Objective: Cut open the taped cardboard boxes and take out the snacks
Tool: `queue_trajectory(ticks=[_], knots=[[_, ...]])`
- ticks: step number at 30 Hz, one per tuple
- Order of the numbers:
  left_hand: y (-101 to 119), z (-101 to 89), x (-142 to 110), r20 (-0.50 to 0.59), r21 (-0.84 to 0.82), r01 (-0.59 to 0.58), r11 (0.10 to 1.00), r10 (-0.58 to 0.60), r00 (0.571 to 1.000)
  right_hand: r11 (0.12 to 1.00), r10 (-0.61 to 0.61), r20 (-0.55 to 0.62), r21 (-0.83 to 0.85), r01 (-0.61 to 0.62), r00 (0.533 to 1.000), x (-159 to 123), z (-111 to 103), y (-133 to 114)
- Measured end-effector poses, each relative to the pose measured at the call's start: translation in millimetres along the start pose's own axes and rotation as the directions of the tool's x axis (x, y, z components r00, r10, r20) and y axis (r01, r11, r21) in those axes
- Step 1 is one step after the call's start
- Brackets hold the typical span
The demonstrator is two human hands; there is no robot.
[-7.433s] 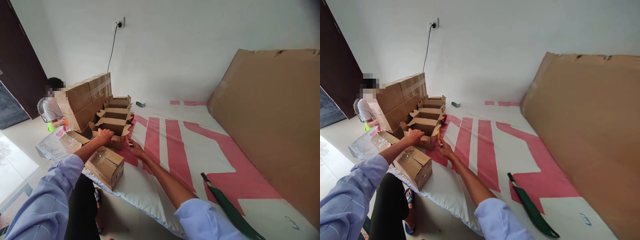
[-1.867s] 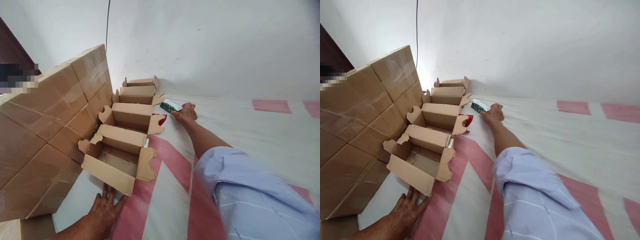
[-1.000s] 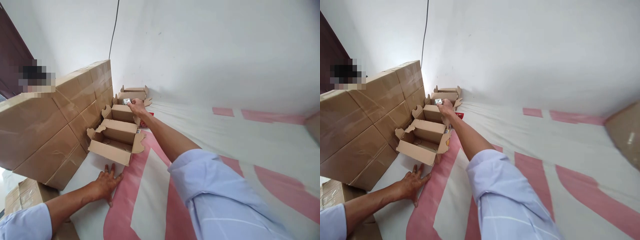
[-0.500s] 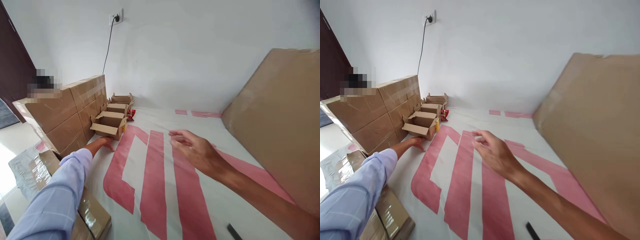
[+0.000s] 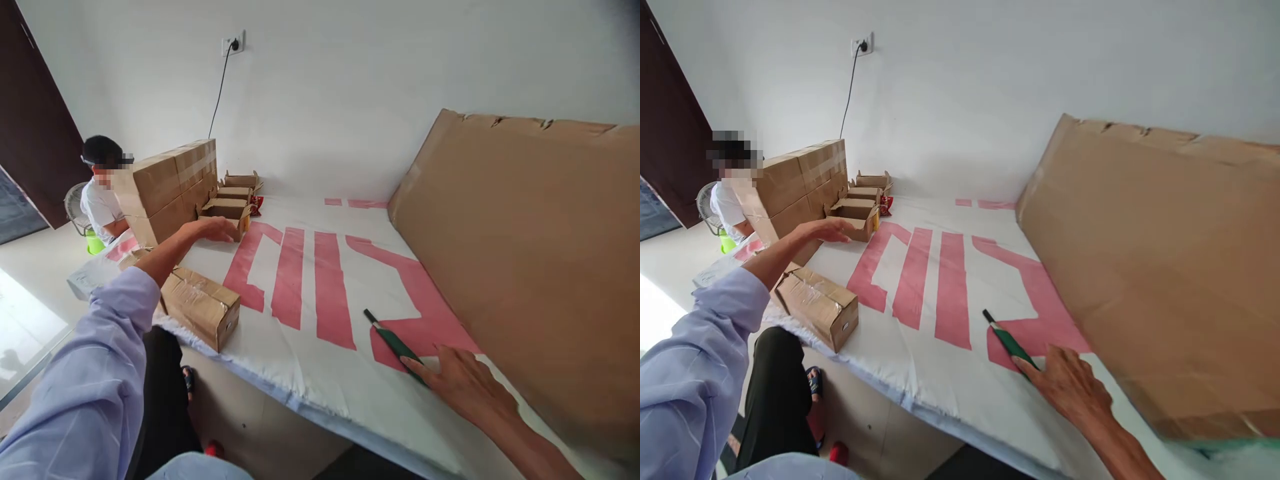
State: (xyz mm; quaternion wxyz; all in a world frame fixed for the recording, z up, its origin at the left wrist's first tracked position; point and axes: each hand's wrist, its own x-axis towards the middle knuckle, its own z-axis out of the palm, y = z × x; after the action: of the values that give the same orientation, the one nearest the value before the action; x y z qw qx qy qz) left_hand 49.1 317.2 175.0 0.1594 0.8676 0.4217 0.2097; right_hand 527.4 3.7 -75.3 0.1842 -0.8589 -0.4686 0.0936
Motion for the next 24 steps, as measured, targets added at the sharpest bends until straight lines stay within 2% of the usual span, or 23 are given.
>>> queue_trajectory(ticks=[2,5,8,11,15,18,24], knots=[[3,-25.4,-37,0.116,0.020,-0.004,1.000,0.002,0.993,0.999,0.035,0.019,-0.031,-0.034,0.999,-9,12,0],[0,-45.1,-100,0.087,0.065,-0.031,0.997,0.026,0.996,0.997,0.022,0.008,-0.077,-0.021,1.000,-17,23,-5],[-10,-35.8,-159,0.061,0.144,-0.004,0.990,-0.005,0.998,0.993,-0.018,-0.046,-0.121,0.013,0.999,-23,31,-10],[-18,-9.5,-198,0.038,0.221,0.081,0.972,-0.092,0.995,0.991,-0.056,-0.156,-0.127,0.036,0.986,-35,38,-14],[-15,22.8,-217,-0.061,0.327,0.218,0.919,-0.210,0.976,0.994,-0.081,-0.270,-0.089,0.059,0.960,-49,46,-16],[-9,36.5,-218,-0.124,0.371,0.271,0.888,-0.241,0.962,0.995,-0.075,-0.278,-0.080,0.055,0.958,-51,48,-16],[7,58.5,-218,-0.271,0.334,0.355,0.873,-0.272,0.923,0.996,-0.054,-0.273,-0.084,0.032,0.961,-48,48,-16]])
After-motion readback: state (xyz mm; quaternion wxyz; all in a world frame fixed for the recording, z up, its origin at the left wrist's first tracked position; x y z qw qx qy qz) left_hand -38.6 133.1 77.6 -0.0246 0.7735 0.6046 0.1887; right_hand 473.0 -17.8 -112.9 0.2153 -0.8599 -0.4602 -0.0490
